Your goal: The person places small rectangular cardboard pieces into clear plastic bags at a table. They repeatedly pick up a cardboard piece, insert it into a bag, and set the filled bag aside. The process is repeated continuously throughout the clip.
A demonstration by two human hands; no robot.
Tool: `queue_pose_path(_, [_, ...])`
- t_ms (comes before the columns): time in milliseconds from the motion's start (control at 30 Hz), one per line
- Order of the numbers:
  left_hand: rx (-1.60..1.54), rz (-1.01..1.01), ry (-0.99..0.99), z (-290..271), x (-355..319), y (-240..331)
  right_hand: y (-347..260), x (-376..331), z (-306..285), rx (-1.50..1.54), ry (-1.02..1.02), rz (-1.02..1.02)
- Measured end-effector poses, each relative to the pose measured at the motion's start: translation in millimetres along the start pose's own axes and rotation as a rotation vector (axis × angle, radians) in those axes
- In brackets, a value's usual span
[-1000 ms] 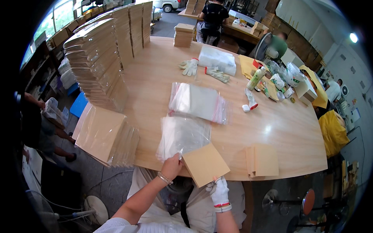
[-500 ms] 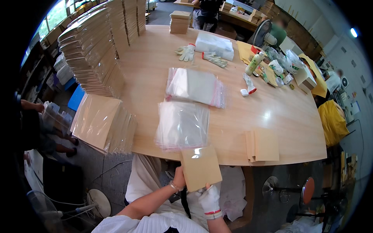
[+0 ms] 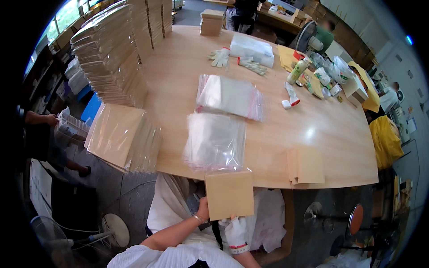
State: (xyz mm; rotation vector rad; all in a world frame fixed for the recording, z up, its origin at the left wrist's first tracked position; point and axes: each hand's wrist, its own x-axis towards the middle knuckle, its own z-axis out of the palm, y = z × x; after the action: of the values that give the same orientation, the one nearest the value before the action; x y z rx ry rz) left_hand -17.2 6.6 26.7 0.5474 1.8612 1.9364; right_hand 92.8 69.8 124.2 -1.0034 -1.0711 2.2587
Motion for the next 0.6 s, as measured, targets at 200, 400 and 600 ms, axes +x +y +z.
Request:
queue_pose_path(200, [0.055, 0.112, -0.082, 5, -19, -16, 8, -1, -10, -0.067, 0.017, 0.011])
queue_pose_path(400, [-0.055, 0.018, -0.015, 1, 7, 5, -5, 1, 5, -0.007, 0.019, -0.024])
queue_pose_path(600, [-0.085, -0.037, -0.091, 5, -10, -28, 11, 15, -15, -0.089, 0.086, 0.086])
